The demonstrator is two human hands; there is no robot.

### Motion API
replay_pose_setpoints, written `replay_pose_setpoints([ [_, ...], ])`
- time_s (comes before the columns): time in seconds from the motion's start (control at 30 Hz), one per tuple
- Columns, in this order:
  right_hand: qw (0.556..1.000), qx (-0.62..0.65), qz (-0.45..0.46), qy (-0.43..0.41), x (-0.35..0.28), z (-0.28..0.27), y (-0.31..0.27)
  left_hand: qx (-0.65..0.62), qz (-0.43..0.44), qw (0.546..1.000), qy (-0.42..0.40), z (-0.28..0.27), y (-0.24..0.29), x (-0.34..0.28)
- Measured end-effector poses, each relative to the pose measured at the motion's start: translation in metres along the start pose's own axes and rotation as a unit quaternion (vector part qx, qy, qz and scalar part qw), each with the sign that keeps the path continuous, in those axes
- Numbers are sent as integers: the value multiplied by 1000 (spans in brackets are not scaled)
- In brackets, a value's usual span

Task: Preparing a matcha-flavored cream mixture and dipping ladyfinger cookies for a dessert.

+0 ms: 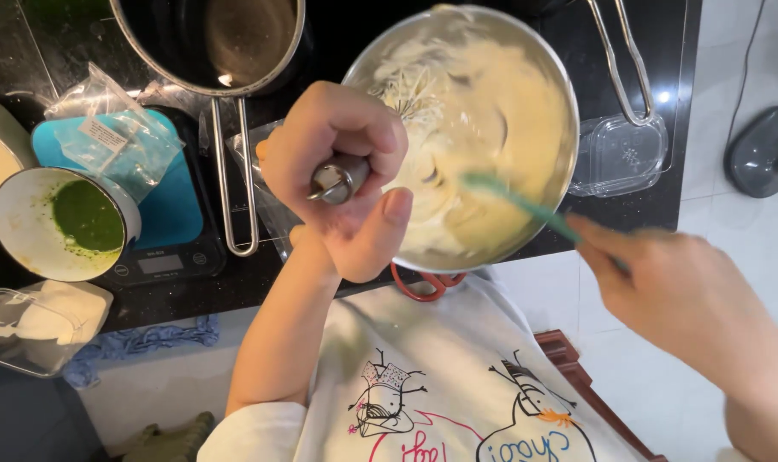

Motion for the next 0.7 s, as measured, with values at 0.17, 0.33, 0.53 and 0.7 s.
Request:
replay_pose_setpoints([
  [0.17, 998, 3, -58, 14, 3, 17, 2, -4, 15, 1000, -17, -4, -9, -10],
  [0.33, 999, 5, 20, -36, 0, -5, 2, -38, 17, 999, -3, -3, -1, -13],
  [0.53, 995, -26, 84, -56, 1, -6, 0, -51, -17, 989, 137, -10, 8, -33],
  [0.7, 996, 17, 80, -31, -1, -3, 5, 92, -10, 978, 184, -18, 0, -24],
])
Point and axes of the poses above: each hand's wrist, its own x-axis towards the middle knuckle, its own z-axis out of the palm, y = z × x, the point moved 1 cm from there along x, towards the middle knuckle, and after that the axes turned 2 degrees about x, right-handed, at the moved point
